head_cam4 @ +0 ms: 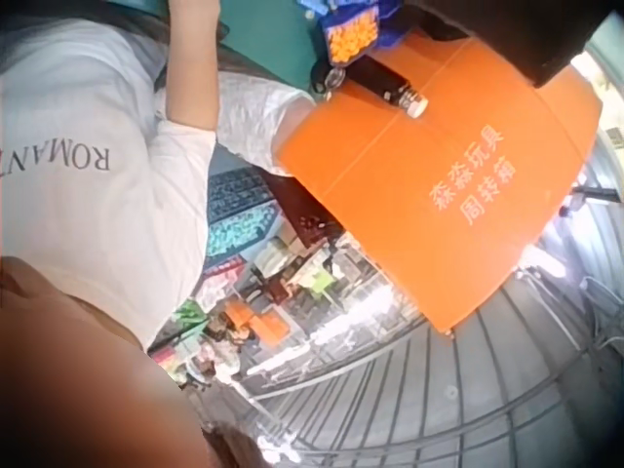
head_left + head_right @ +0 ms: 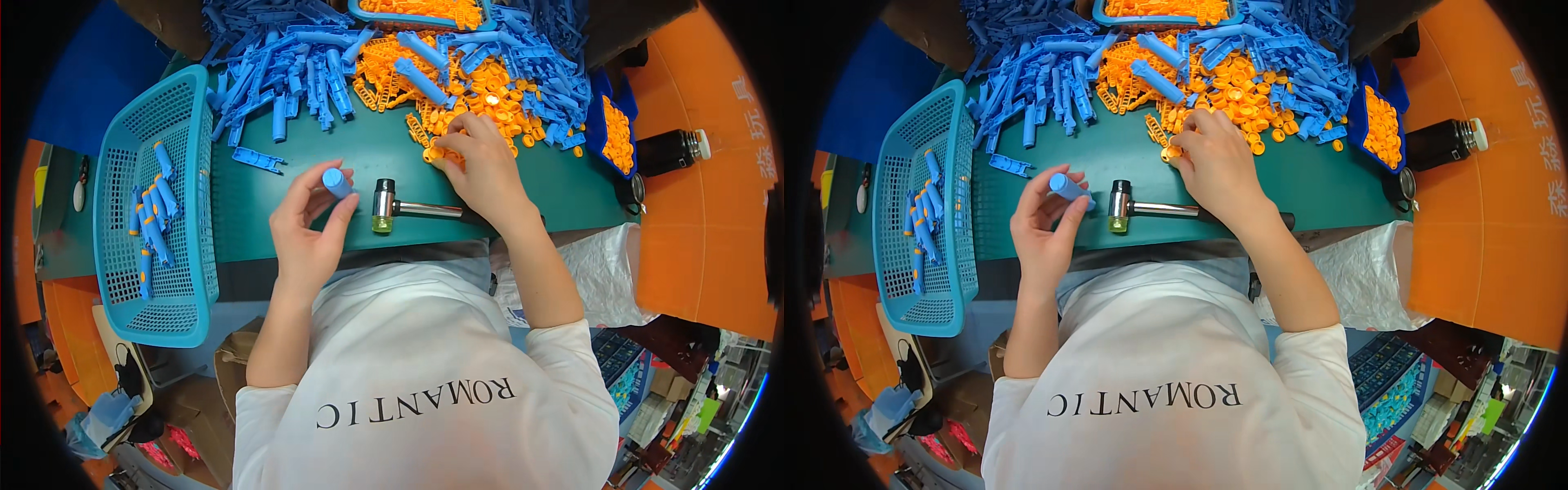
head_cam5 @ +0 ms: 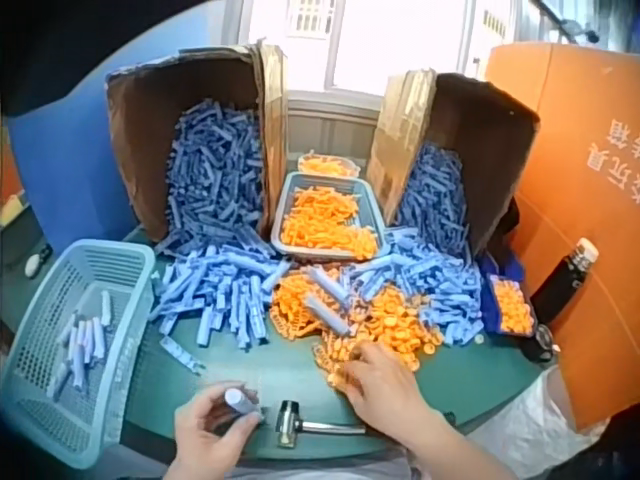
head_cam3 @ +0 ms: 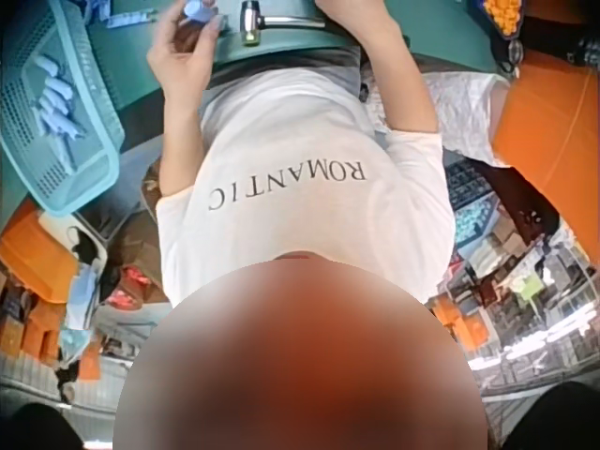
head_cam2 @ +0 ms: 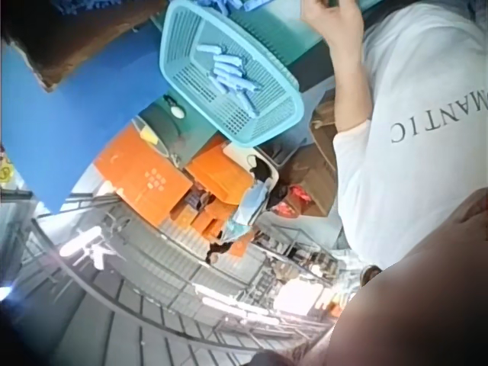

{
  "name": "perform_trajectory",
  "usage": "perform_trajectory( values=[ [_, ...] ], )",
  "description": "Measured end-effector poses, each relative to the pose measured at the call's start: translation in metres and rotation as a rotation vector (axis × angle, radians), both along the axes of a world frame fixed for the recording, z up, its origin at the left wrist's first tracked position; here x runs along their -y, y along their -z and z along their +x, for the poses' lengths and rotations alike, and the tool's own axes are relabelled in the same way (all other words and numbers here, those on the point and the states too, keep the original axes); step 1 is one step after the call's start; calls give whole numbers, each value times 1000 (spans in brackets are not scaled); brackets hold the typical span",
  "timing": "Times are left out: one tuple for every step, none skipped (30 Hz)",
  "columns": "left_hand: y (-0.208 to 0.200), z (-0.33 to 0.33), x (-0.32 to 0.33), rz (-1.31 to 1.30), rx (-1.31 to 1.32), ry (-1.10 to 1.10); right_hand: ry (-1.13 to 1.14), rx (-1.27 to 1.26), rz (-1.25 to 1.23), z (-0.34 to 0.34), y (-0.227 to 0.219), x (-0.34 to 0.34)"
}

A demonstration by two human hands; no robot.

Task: Assemble plastic toy gun components by fitting blue and orange parts together and tapping them into place with a mallet.

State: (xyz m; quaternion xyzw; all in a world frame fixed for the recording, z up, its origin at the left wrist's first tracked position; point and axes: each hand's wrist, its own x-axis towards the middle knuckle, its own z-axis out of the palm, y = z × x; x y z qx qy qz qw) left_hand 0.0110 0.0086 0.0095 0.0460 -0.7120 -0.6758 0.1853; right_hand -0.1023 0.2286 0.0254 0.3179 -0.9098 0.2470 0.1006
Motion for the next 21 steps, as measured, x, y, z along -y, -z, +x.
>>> perform_trajectory(
  values=[
    [3,4,0,16,11,2,-11,1,4,-1,3,1],
    [7,6,0,20,12,-9,-26,-24,-8,-3,5,0],
    [12,7,1,-4,-8,15,-40,-49,-19,-4,6,1],
    [16,8,2,-29,-26,40,-51,-46,-16,-5,7,1],
    [18,9,2,-23,-40,36,-69,-72,-11,-6,8,2],
    [19,9,4,-21,-36,26,-87,-98,-5,-6,9,4],
    [20,8,4,-92,-82,15,-95,-131,-20,-6,7,7],
    [22,8,5,-165,-126,5,-103,-127,-16,-4,4,12],
    [24,9,7,-160,-122,-2,-95,47,-148,2,1,18],
    [26,10,9,-181,-126,26,-81,222,-277,7,-3,24],
    [27,11,10,-202,-130,56,-121,304,-335,9,-5,32],
    [29,11,10,-197,-125,52,-123,309,-330,11,-6,42],
    [28,9,8,-187,-149,24,-95,467,-332,11,-7,52],
    [27,8,6,-178,-173,-3,-66,623,-333,11,-6,61],
    [25,8,5,-174,-170,-2,-40,624,-340,9,-3,69],
    [23,8,5,-189,-178,14,-41,628,-336,5,0,73],
    [22,9,6,-203,-186,30,-62,619,-296,1,3,77],
    [23,8,7,-200,-182,28,-82,610,-256,-2,5,79],
    [24,9,9,-213,-210,51,-53,668,-266,-5,4,81],
    [26,9,10,-226,-237,75,-55,674,-260,-7,6,81],
    [27,10,12,-221,-232,72,-21,659,-254,-9,7,80]
  ],
)
